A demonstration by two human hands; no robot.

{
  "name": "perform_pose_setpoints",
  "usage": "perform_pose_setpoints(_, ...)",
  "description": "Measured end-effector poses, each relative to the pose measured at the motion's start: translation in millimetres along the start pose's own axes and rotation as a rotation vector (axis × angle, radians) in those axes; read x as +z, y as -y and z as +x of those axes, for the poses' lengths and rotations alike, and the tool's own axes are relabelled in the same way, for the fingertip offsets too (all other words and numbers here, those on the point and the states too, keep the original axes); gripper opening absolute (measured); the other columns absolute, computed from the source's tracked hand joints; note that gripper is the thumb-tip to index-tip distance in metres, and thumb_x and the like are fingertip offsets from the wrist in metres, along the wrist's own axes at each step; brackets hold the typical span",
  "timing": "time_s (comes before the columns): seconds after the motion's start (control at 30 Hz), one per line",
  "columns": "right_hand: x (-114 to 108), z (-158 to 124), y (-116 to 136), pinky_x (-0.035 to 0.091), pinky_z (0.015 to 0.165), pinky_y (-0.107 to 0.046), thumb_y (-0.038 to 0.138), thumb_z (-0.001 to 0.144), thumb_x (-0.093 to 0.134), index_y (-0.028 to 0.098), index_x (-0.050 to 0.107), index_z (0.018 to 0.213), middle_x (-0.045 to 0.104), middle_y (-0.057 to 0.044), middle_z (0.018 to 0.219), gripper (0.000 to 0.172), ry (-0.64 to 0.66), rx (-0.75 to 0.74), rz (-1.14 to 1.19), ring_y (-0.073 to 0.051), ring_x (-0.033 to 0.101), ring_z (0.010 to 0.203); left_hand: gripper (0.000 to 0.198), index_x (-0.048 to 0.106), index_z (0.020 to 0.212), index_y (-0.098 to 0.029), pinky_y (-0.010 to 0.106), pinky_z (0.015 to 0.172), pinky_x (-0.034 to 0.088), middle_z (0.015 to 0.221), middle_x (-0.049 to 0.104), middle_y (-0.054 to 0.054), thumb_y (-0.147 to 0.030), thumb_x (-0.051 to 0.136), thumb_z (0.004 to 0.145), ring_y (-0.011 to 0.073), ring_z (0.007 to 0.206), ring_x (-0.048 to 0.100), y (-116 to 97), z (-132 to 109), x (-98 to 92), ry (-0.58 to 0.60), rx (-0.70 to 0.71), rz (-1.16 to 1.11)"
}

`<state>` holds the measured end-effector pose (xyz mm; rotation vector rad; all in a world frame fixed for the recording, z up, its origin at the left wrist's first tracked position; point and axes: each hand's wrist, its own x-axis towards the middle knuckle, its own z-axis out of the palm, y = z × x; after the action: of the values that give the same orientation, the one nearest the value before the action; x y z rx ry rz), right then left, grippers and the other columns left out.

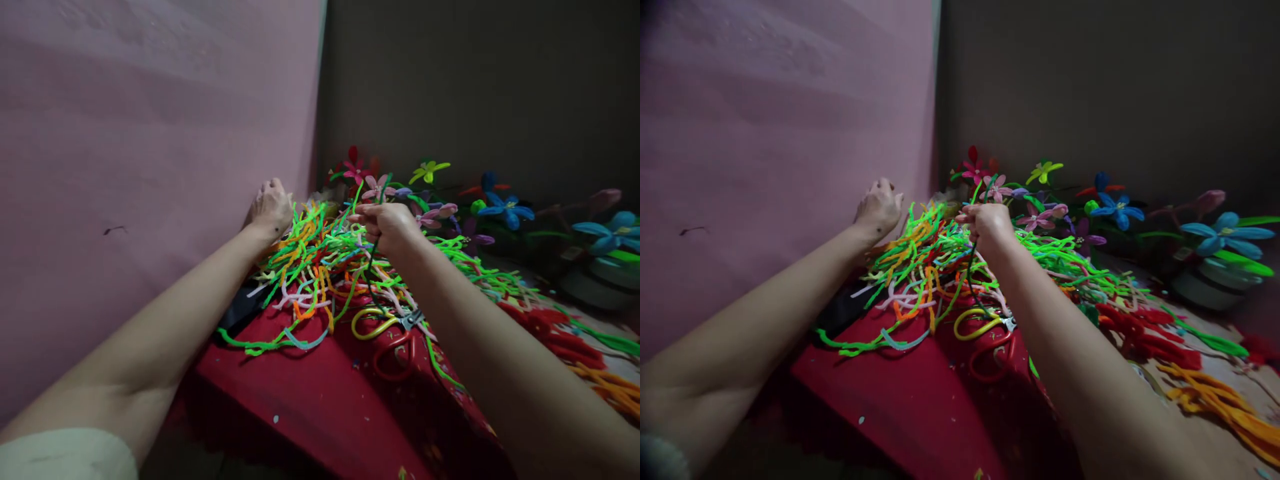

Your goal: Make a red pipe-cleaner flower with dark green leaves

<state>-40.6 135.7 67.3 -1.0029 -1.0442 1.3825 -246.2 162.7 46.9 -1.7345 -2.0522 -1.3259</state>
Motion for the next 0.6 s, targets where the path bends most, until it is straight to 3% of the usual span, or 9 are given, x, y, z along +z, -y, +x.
perform_pose_setpoints(0.07, -16.1, -0.6, 8.1, 0.016, 0.031, -0.016, 0.003, 0.073, 0.044, 0.012, 0.054, 0.069, 0.055, 0.0, 0.046, 0.014, -0.027, 0.015, -0.098, -0.003, 0.023, 0.029, 0.036, 0.051, 0.114, -0.008, 0.043, 0.096, 0.034, 0.12, 0.052, 0.021, -0.027, 0.046, 0.084, 0.0314, 0.116, 0.045, -15.2, -12.3, 0.0, 0.018, 0.212, 0.197)
perform_pose_setpoints(0.13, -29.7, 1.1, 12.5, 0.02, 0.032, -0.017, 0.004, 0.074, 0.043, 0.011, 0.056, 0.071, 0.057, -0.002, 0.048, 0.015, -0.066, -0.011, -0.259, -0.003, 0.025, 0.03, 0.034, 0.052, 0.113, -0.01, 0.037, 0.094, 0.037, 0.117, 0.054, 0.016, -0.028, 0.044, 0.085, 0.0262, 0.111, 0.049, -28.0, -26.2, 3.4, 0.277, 0.375, 0.305)
perform_pose_setpoints(0.2, -39.7, 4.7, 10.8, 0.022, 0.033, -0.018, 0.005, 0.074, 0.043, 0.009, 0.06, 0.079, 0.06, -0.004, 0.054, 0.018, -0.109, -0.067, -0.402, -0.004, 0.026, 0.03, 0.038, 0.055, 0.11, -0.013, 0.036, 0.092, 0.039, 0.114, 0.057, 0.014, -0.033, 0.056, 0.077, 0.0264, 0.108, 0.051, -34.2, -37.5, 9.1, 0.537, 0.425, 0.403)
perform_pose_setpoints(0.27, -46.6, 9.9, 3.2, 0.022, 0.033, -0.02, 0.006, 0.073, 0.045, 0.008, 0.062, 0.09, 0.065, -0.005, 0.062, 0.024, -0.144, -0.118, -0.486, -0.004, 0.027, 0.03, 0.05, 0.059, 0.106, -0.013, 0.042, 0.091, 0.039, 0.113, 0.058, 0.016, -0.034, 0.069, 0.062, 0.0322, 0.109, 0.05, -32.1, -42.4, 14.1, 0.656, 0.396, 0.468)
perform_pose_setpoints(0.33, -51.7, 16.1, -7.9, 0.025, 0.035, -0.021, 0.007, 0.072, 0.047, 0.008, 0.064, 0.096, 0.068, -0.006, 0.071, 0.03, -0.16, -0.154, -0.572, -0.005, 0.031, 0.031, 0.063, 0.058, 0.11, -0.013, 0.049, 0.092, 0.036, 0.122, 0.052, 0.02, -0.028, 0.075, 0.051, 0.0386, 0.115, 0.043, -23.2, -39.5, 16.2, 0.658, 0.351, 0.499)
perform_pose_setpoints(0.4, -55.5, 22.5, -19.0, 0.033, 0.042, -0.022, 0.007, 0.07, 0.049, 0.011, 0.067, 0.098, 0.07, -0.007, 0.079, 0.034, -0.157, -0.192, -0.68, -0.007, 0.042, 0.038, 0.069, 0.058, 0.111, -0.014, 0.046, 0.089, 0.039, 0.124, 0.051, 0.021, -0.021, 0.076, 0.044, 0.0395, 0.114, 0.043, -10.9, -30.3, 14.7, 0.658, 0.298, 0.493)
perform_pose_setpoints(0.5, -59.1, 29.4, -30.2, 0.04, 0.057, -0.023, 0.007, 0.067, 0.053, 0.016, 0.071, 0.095, 0.071, -0.007, 0.084, 0.034, -0.126, -0.25, -0.843, -0.014, 0.058, 0.063, 0.052, 0.066, 0.094, -0.017, 0.035, 0.08, 0.044, 0.102, 0.064, 0.013, -0.015, 0.072, 0.043, 0.0325, 0.099, 0.055, 6.1, -12.5, 7.8, 0.673, 0.207, 0.415)
perform_pose_setpoints(0.6, -60.6, 30.7, -35.5, 0.04, 0.063, -0.024, 0.007, 0.065, 0.056, 0.016, 0.073, 0.09, 0.07, -0.008, 0.076, 0.032, -0.099, -0.258, -0.979, -0.018, 0.061, 0.074, 0.03, 0.068, 0.077, -0.018, 0.03, 0.072, 0.044, 0.072, 0.064, 0.004, -0.017, 0.07, 0.047, 0.0269, 0.082, 0.061, 16.0, 0.9, 1.9, 0.635, 0.097, 0.26)
